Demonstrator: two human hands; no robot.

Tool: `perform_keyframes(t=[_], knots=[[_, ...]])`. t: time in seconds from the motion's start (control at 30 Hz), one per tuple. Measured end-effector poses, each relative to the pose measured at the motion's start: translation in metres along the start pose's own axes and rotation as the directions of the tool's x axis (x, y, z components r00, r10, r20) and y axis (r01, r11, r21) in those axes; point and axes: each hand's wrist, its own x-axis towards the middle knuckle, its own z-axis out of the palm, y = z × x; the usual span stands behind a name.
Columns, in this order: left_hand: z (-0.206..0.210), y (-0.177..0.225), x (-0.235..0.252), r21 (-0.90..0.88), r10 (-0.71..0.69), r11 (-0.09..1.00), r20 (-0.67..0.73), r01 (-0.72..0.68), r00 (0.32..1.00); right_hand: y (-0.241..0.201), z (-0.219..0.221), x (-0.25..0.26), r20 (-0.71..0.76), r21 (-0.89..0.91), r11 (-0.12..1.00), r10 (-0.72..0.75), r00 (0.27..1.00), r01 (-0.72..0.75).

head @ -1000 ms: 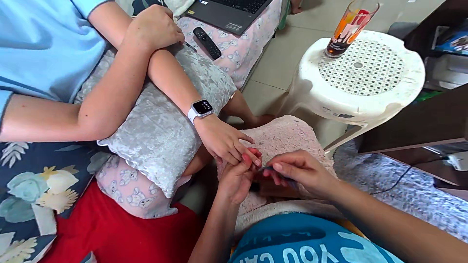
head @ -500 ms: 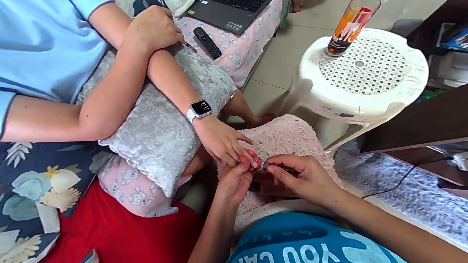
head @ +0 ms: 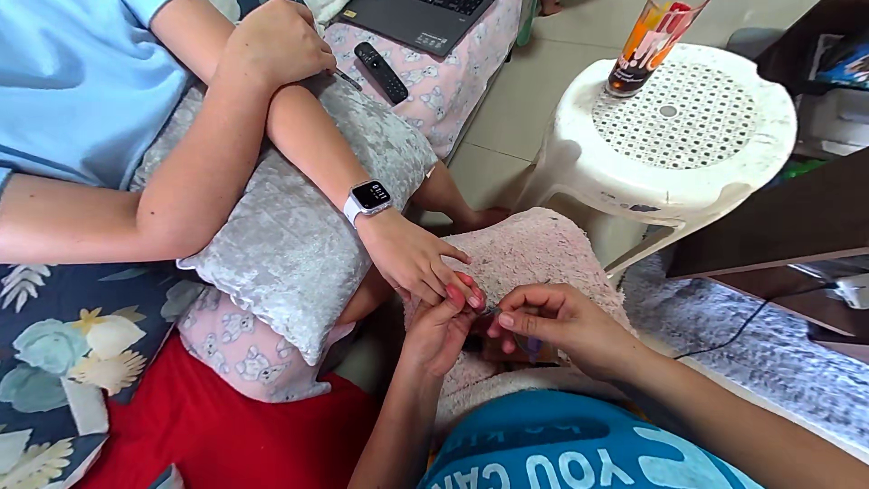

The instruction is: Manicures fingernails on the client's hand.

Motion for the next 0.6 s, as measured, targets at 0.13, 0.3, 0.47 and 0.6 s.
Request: perform_keyframes(t=[0.13, 0.3, 0.47, 0.6], knots=[[0.001, 0.0, 0.0, 0.005, -0.001, 1.0, -0.008, 0.001, 1.0, 0.0, 0.007, 0.0, -0.014, 0.135, 0.99, 0.049, 0.999, -0.047], [0.001, 0.001, -0.001, 0.018, 0.0, 1.0, -0.011, 0.0, 1.0, 0.001, 0.013, -0.001, -0.038, 0.252, 0.964, 0.1, 0.994, -0.088], [0.001, 0.0, -0.001, 0.018, 0.003, 1.0, -0.005, -0.003, 1.0, 0.001, 0.013, 0.0, -0.025, 0.323, 0.94, 0.125, 0.992, -0.111], [0.0, -0.001, 0.001, 0.017, 0.011, 1.0, 0.046, -0.012, 0.999, 0.002, 0.014, 0.001, -0.026, 0.362, 0.924, 0.144, 0.989, -0.125]])
